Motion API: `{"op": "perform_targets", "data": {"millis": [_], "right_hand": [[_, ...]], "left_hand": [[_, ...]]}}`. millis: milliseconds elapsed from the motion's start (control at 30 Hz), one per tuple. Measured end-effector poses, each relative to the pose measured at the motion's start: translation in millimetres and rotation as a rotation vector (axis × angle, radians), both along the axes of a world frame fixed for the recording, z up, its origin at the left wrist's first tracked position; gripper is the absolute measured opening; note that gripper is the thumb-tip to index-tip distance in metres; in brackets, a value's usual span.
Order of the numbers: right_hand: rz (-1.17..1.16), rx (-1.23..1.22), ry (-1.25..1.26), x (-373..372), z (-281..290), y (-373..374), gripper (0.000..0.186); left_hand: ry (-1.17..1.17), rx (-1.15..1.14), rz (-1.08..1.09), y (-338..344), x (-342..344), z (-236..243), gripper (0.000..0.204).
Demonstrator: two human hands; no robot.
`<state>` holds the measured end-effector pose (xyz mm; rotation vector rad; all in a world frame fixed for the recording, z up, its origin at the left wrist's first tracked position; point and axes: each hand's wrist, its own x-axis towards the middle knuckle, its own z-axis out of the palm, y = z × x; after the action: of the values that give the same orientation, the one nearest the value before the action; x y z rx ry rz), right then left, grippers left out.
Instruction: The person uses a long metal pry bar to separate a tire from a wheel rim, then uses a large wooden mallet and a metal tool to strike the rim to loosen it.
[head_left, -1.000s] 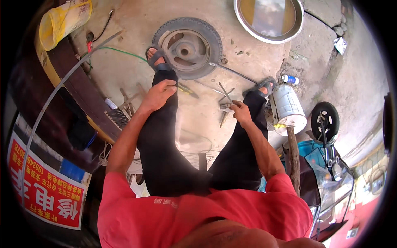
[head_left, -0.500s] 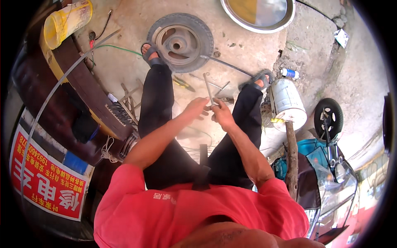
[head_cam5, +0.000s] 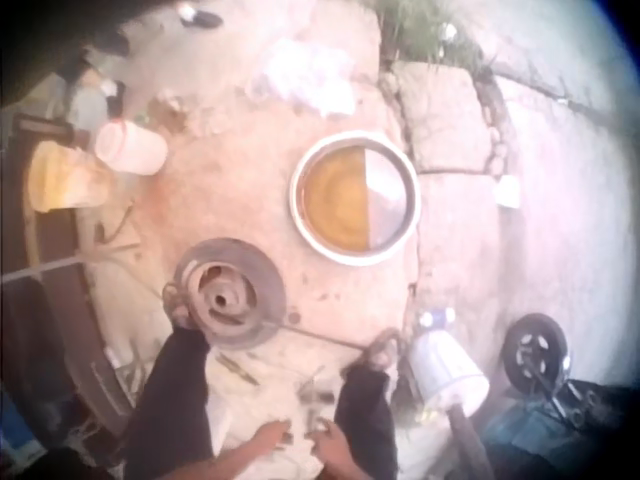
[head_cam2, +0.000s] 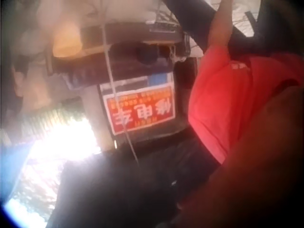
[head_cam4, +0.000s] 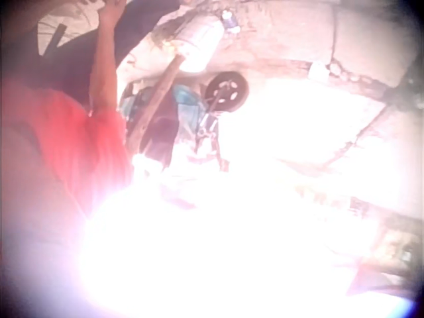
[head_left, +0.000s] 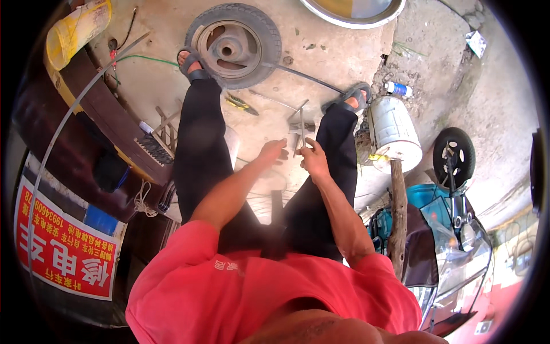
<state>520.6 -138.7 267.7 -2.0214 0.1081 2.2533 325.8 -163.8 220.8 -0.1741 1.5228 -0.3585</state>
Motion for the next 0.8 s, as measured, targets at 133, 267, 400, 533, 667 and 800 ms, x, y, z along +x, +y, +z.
{"op": "perform_targets", "data": {"millis": [133,267,400,533,667,800], "right_hand": [[-0.05,0.006,-0.05,5.1,-26.6,-5.3,0.06],[0.29,0.108,-0.005,-11.7,-35.4,-13.0,0.059],[0.837,0.33,0.205,-13.5,-33.9,37.8,0.051],[1.041,0.386,-0.028,12.5,-125.4,63.1,0.048],[1.074,0.593,-0.377,31.0,-239.1,56.4,0.06],[1.287,0.625,-0.466,26.1,-327.7,58.6,0.046]], "left_hand": [[0.026,-0.02,0.118,-37.5,2.6,-41.2,0.059],[-0.087,0.037,0.573,-0.2,35.2,-38.8,0.052],[0.027,0.19,0.415,-19.8,9.3,-71.2,0.031],[0.141,0.047,0.279,2.9,-14.4,-90.2,0.028],[0.137,0.046,0.091,4.8,-41.0,-137.5,0.029],[0.031,0.212,-0.159,-24.9,-93.8,-192.1,0.028]]}}
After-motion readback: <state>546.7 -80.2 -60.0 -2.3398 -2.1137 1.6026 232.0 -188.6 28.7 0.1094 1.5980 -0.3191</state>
